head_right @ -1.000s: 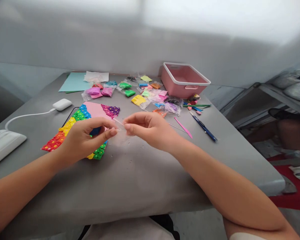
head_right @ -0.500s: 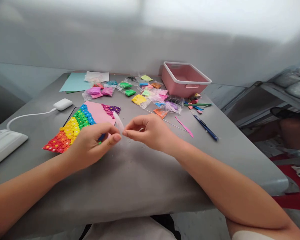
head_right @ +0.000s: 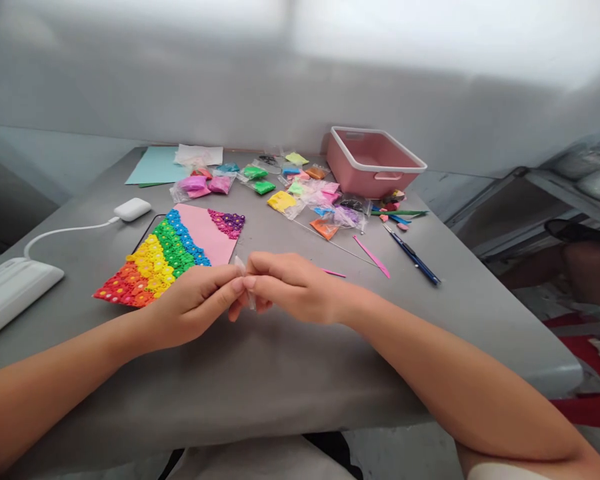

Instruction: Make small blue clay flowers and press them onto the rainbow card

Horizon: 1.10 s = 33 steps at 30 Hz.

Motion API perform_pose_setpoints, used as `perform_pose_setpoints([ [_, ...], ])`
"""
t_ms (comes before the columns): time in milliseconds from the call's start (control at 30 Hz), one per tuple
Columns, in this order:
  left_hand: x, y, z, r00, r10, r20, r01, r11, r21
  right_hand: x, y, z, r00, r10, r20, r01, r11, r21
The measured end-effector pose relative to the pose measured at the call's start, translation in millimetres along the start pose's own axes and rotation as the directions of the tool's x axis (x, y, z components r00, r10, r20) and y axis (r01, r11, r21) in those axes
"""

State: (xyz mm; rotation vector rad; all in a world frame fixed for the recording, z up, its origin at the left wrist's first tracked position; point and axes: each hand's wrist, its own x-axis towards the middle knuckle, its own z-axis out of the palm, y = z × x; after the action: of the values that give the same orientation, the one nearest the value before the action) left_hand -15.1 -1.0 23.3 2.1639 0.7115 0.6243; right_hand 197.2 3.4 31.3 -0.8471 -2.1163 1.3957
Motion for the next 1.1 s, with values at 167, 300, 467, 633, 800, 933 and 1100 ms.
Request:
perform_pose_setpoints([
  [167,-2,0,5,0.998,0.031,-0.054,-0.026,0.995,0.099,1,-2,0,0.992,-0.124,-0.015,0.115,0.952,-0.283],
  [300,-1,4,4,0.999,0.038,-0.024,-0.039,0.999,-0.017,1,-1,0,0.989,-0.140,0.047,0.146,0.978,-0.153],
  [467,-6,12,2,1.000,-0.012,0.003,0.012,0.981,-0.196,-2,-1,5,0.987,-0.144,0.070,0.133,0.980,0.148],
  [633,-4,10,5,0.988,-0.104,-0.111,0.075,0.968,-0.239,1,2,9,0.988,-0.117,-0.103,0.133,0.976,0.171],
  [800,3,2,8,0.944,-0.147,-0.295,0.201,0.966,0.161,3,15,6,0.846,-0.398,-0.356,0.142,0.810,-0.569],
  [933,3,0,8,0.922,-0.243,-0.302,0.292,0.948,0.128,-2,24,5,0.781,-0.614,-0.117,0.177,0.397,-0.901],
  [1100,0,0,13,0.948,-0.190,-0.257,0.243,0.951,0.192,-3,25,6,0.761,-0.645,-0.065,0.175,0.301,-0.937],
])
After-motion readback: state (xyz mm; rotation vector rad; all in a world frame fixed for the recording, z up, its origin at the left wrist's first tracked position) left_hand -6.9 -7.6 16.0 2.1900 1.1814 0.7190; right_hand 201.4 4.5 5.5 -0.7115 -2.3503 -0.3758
